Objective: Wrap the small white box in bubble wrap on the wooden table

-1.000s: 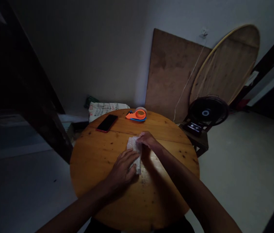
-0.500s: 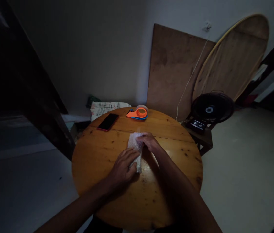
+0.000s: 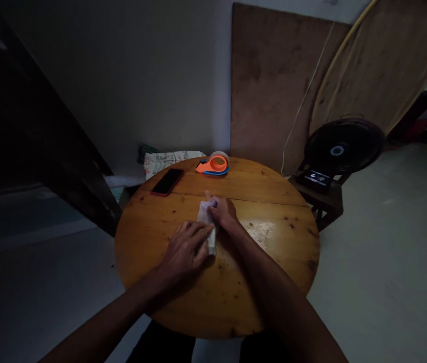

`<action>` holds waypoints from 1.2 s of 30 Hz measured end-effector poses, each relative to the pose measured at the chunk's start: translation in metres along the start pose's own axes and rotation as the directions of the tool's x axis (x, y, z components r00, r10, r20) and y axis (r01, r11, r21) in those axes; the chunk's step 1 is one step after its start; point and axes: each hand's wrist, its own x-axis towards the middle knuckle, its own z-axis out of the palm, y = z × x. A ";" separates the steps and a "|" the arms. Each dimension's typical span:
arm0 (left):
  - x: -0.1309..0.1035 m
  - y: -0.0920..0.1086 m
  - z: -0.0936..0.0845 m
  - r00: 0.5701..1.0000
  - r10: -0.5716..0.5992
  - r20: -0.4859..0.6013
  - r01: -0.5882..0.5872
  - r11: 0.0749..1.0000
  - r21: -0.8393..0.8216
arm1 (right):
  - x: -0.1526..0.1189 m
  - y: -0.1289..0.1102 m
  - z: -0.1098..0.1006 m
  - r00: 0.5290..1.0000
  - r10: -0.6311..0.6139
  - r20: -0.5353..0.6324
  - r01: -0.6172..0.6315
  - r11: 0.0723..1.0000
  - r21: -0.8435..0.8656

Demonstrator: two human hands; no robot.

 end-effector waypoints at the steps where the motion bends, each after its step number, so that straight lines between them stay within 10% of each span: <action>1: 0.001 0.001 -0.002 1.000 -0.002 0.015 0.002 1.000 0.015 | 0.000 -0.002 -0.001 1.000 0.003 0.008 -0.003 0.999 -0.038; 15: 0.005 0.010 -0.006 0.985 -0.145 0.091 0.151 0.987 -0.054 | -0.008 -0.008 -0.004 0.997 0.020 -0.069 -0.023 0.998 -0.052; 21: 0.004 0.008 -0.002 0.986 -0.156 0.058 0.163 0.979 -0.121 | -0.005 0.002 0.003 0.986 -0.058 -0.155 0.097 0.963 0.252; 36: -0.006 -0.006 0.025 0.974 -0.189 -0.125 0.146 0.944 -0.295 | -0.013 -0.022 -0.030 0.981 -0.194 -0.001 0.172 0.868 0.466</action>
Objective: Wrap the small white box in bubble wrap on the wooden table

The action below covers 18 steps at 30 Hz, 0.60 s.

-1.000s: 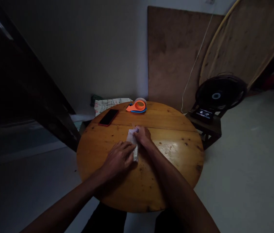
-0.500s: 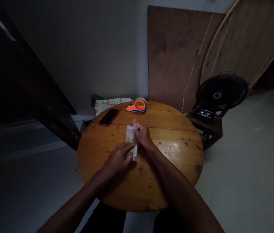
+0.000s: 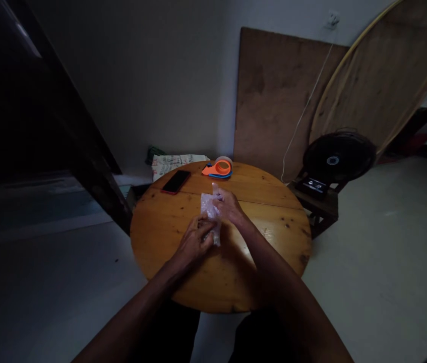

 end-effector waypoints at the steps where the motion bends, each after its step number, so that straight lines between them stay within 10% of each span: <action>1: -0.001 -0.001 0.001 1.000 -0.007 -0.015 0.007 1.000 -0.003 | -0.004 -0.004 -0.001 1.000 -0.003 -0.003 0.003 1.000 0.002; 18: -0.008 -0.009 0.004 0.956 -0.240 -0.167 0.221 0.967 -0.125 | -0.080 -0.049 0.007 0.990 -0.088 -0.114 0.066 0.979 -0.190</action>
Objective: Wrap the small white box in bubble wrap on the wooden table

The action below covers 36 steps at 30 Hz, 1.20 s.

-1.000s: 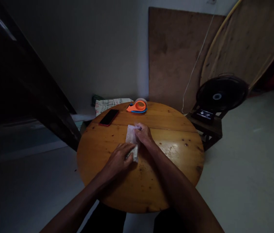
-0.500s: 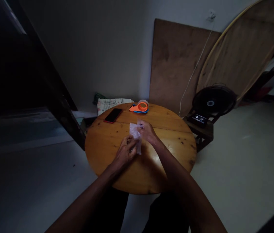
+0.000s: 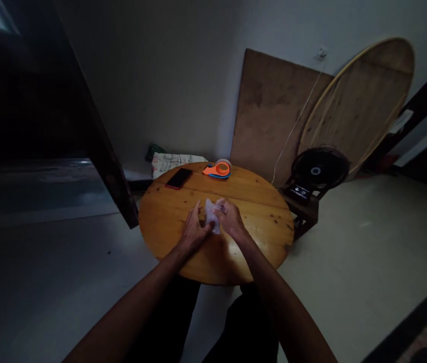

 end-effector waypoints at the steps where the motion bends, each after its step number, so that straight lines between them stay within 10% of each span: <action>1: 0.000 -0.001 0.000 1.000 0.008 0.011 -0.007 1.000 -0.028 | -0.004 0.000 0.001 1.000 -0.017 0.004 0.017 1.000 -0.011; 21: 0.006 -0.003 -0.011 0.977 0.148 0.152 -0.147 0.989 -0.018 | -0.051 -0.002 0.015 0.995 -0.094 0.028 0.098 0.973 -0.210; 36: 0.002 -0.009 -0.066 0.793 0.443 0.419 -0.449 0.889 -0.090 | -0.078 0.021 0.036 0.956 -0.291 0.044 0.282 0.864 -0.417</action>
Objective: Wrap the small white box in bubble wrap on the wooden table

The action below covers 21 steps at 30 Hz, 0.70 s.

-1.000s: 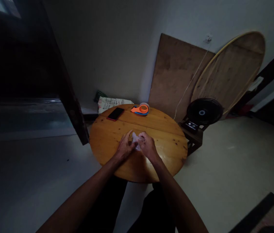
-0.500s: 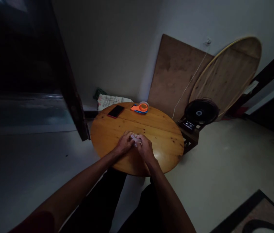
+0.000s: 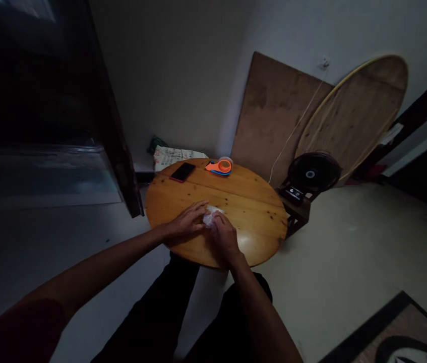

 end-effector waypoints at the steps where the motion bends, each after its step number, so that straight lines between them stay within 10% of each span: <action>1: 0.004 0.000 0.001 1.000 0.023 0.006 -0.023 1.000 0.003 | 0.000 0.001 0.001 1.000 -0.002 -0.001 0.002 1.000 -0.022; 21: 0.018 0.002 0.019 0.985 -0.155 -0.072 0.137 0.967 -0.213 | -0.005 -0.003 -0.008 0.988 -0.146 0.052 0.148 0.988 -0.043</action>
